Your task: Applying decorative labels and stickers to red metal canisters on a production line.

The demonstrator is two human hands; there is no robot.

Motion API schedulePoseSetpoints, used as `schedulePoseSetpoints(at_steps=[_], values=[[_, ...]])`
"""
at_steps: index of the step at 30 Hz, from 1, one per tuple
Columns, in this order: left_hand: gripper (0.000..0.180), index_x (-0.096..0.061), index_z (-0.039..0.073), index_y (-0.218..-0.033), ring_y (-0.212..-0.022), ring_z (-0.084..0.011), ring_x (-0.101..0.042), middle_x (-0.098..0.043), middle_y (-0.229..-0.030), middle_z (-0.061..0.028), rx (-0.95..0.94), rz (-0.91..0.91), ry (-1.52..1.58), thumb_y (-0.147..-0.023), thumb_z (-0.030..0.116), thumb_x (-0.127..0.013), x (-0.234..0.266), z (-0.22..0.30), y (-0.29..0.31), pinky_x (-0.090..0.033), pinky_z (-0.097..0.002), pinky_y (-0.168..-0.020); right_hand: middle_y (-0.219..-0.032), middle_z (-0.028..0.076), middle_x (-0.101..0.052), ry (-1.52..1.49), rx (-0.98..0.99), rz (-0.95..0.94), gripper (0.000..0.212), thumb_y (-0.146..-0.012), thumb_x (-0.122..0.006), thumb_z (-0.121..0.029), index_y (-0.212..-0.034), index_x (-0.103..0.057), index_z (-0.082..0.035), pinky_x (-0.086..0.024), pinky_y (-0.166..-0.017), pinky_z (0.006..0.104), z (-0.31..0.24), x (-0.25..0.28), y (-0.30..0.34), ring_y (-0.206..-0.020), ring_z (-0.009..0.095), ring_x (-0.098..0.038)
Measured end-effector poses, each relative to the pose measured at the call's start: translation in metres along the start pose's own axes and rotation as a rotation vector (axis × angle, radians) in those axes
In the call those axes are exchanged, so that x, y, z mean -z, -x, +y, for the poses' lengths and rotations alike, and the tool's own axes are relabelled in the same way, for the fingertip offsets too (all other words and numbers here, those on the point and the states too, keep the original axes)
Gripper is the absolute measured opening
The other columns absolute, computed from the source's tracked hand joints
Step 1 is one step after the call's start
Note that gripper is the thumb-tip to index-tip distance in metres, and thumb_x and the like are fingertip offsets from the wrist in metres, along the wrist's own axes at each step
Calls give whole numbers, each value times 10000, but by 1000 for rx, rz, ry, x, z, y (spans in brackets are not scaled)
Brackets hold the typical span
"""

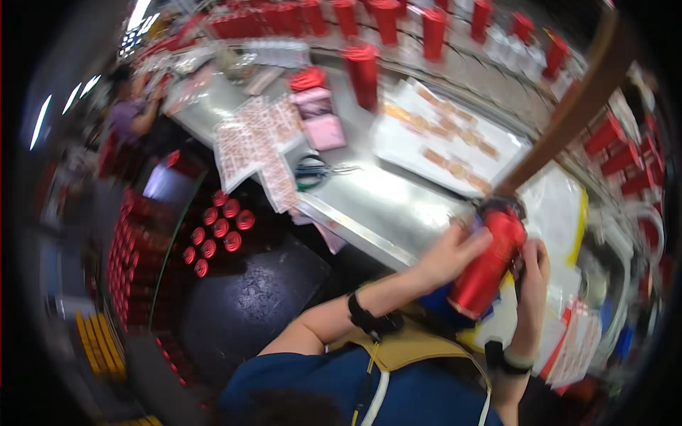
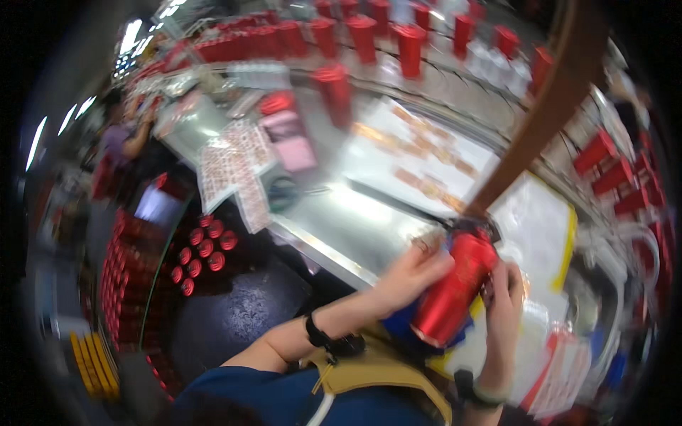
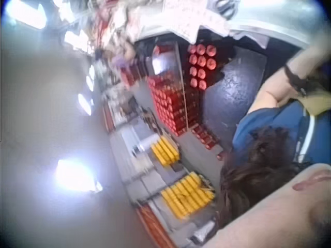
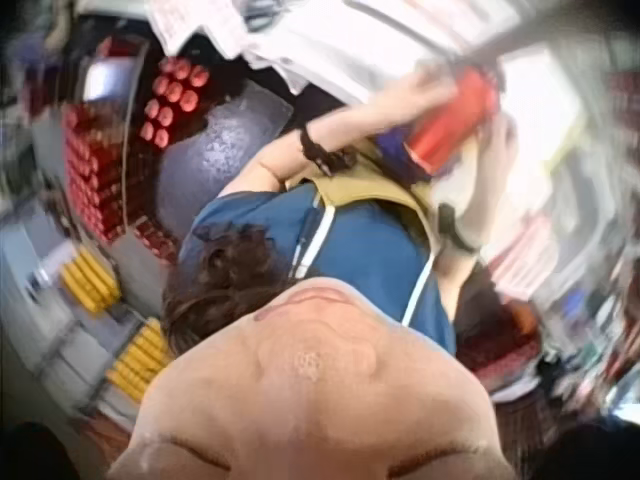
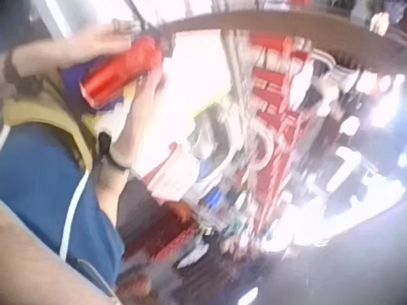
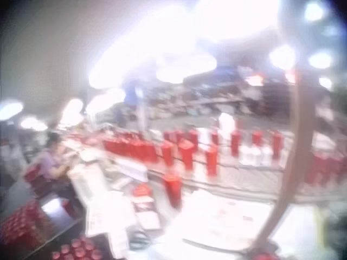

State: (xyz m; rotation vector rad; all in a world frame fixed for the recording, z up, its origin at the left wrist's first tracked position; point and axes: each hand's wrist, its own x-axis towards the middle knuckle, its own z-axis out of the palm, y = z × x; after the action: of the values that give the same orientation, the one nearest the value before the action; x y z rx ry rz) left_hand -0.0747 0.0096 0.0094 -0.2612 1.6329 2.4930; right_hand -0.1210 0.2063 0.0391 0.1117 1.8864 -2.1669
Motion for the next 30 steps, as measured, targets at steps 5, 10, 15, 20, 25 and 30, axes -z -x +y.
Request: schedulePoseSetpoints(at_steps=[5, 10, 15, 20, 25, 30], values=[[611, -305, 36, -1598, -1456, -266, -436, -439, -1574, -186, 3, 201, -4, -1091, 276, -548, 6, 36, 13, -375, -412, -1191, -820, -63, -551, 202, -14, -48, 245, -1018, -685, -321, -957, -664, -85, -367, -644, 207, -20, -16, -7, -753, 17, -456], [696, -256, 16, -1615, -1478, -265, -394, -366, -1600, -186, 25, 68, 63, -1078, 317, -582, 12, 34, 9, -323, -404, -1217, -789, -79, -510, 232, 76, -10, 250, -991, -722, -335, -940, -609, -117, -334, -611, 195, -17, -15, -7, -693, 14, -416], [846, -152, -15, -1620, -1463, -278, -408, -331, -1604, -228, 8, -29, 81, -1007, 183, -700, -2, 28, 13, -361, -417, -1206, -846, 21, -651, 202, 27, 5, 337, -929, -794, -307, -956, -615, -23, -489, -734, 249, -20, -16, -1, -814, 73, -583], [933, -148, -20, -1611, -1396, -253, -490, -426, -1534, -203, -3, -101, -45, -927, 86, -773, -19, 27, 17, -451, -401, -1141, -860, 43, -658, 235, 167, -14, 403, -853, -868, -269, -935, -548, -37, -505, -681, 246, -4, -14, -5, -785, 86, -609], [768, -312, -17, -1530, -1250, -223, -618, -569, -1378, -179, -44, -49, -125, -931, 118, -774, -26, 23, 18, -531, -383, -1050, -870, 57, -661, 178, 130, -30, 404, -844, -871, -200, -942, -511, -46, -521, -679, 241, -13, -20, -4, -795, 90, -629], [738, -339, -19, -1513, -1212, -219, -638, -587, -1350, -175, -80, -13, -158, -936, 138, -772, -30, 22, 18, -546, -375, -1019, -893, 66, -666, 122, 84, -43, 400, -844, -867, -159, -953, -497, -52, -528, -688, 240, -14, -20, -4, -814, 92, -639]])
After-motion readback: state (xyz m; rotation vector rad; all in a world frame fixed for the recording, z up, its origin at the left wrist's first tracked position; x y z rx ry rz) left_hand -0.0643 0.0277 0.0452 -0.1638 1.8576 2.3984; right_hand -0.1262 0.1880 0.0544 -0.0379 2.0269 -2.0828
